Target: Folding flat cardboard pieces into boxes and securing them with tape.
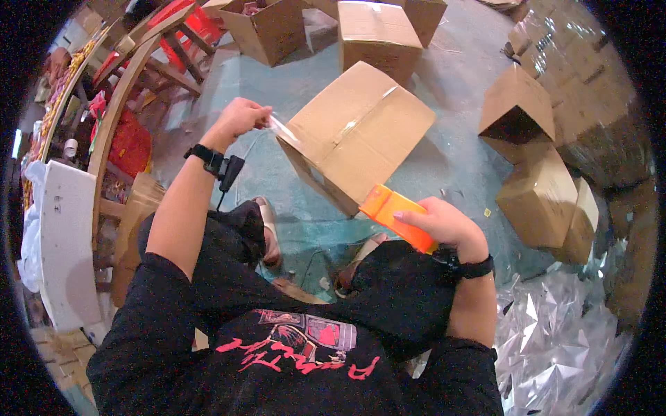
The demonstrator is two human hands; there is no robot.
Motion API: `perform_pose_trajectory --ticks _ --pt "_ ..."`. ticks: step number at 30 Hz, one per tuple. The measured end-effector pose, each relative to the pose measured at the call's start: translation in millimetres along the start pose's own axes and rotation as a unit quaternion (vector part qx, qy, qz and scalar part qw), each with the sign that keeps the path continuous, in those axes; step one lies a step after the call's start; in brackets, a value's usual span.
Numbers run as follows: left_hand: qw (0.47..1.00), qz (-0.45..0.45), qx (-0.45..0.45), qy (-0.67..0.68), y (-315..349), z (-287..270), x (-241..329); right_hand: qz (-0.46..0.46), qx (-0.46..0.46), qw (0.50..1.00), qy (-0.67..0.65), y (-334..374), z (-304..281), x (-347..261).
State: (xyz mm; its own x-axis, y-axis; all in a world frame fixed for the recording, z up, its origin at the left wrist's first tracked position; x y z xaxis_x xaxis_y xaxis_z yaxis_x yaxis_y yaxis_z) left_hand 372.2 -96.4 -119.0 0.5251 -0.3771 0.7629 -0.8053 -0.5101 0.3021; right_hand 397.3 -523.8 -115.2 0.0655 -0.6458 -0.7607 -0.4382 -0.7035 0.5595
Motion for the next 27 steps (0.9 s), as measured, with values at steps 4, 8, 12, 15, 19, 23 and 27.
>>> perform_pose_trajectory --ticks 4,8,12,15,19,23,27 --pt "0.993 -0.008 0.061 -0.099 -23.4 -7.2 -38.3 0.09 -0.012 0.994 0.066 -11.2 3.7 38.4" --pt "0.988 -0.006 0.057 -0.144 -30.7 28.4 -50.7 0.119 -0.022 0.987 0.106 -21.6 10.8 47.8" --pt "0.966 -0.055 -0.016 -0.25 -41.4 66.6 -87.8 0.129 -0.018 0.989 0.069 -31.6 11.5 40.3" --pt "0.968 -0.013 0.065 -0.244 -53.1 37.8 -75.5 0.155 -0.03 0.986 -0.052 -33.8 19.5 42.4" --pt "0.985 0.116 0.031 -0.124 -60.0 57.4 -53.8 0.106 -0.078 0.991 0.038 -57.0 49.5 20.5" --pt "0.981 0.026 0.148 -0.123 -2.3 70.6 -8.0 0.073 -0.109 0.965 0.226 -51.6 57.9 3.9" --pt "0.956 0.037 0.279 0.079 28.5 44.3 -24.9 0.023 -0.051 0.947 0.316 -47.1 58.4 -31.2"
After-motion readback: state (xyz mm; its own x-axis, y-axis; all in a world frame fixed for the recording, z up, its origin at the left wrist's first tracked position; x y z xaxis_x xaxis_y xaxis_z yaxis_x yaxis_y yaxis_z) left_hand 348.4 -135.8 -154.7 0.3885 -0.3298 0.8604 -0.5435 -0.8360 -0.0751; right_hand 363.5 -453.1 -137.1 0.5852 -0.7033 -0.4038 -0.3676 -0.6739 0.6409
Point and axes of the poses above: each hand's wrist, its own y-axis away from the middle knuckle, its own z-axis out of the palm, x = y × z, the point moved 10 cm from there along -y, towards the middle knuckle, and after that the axes turned 3 degrees about -z, right-handed, at the moved point
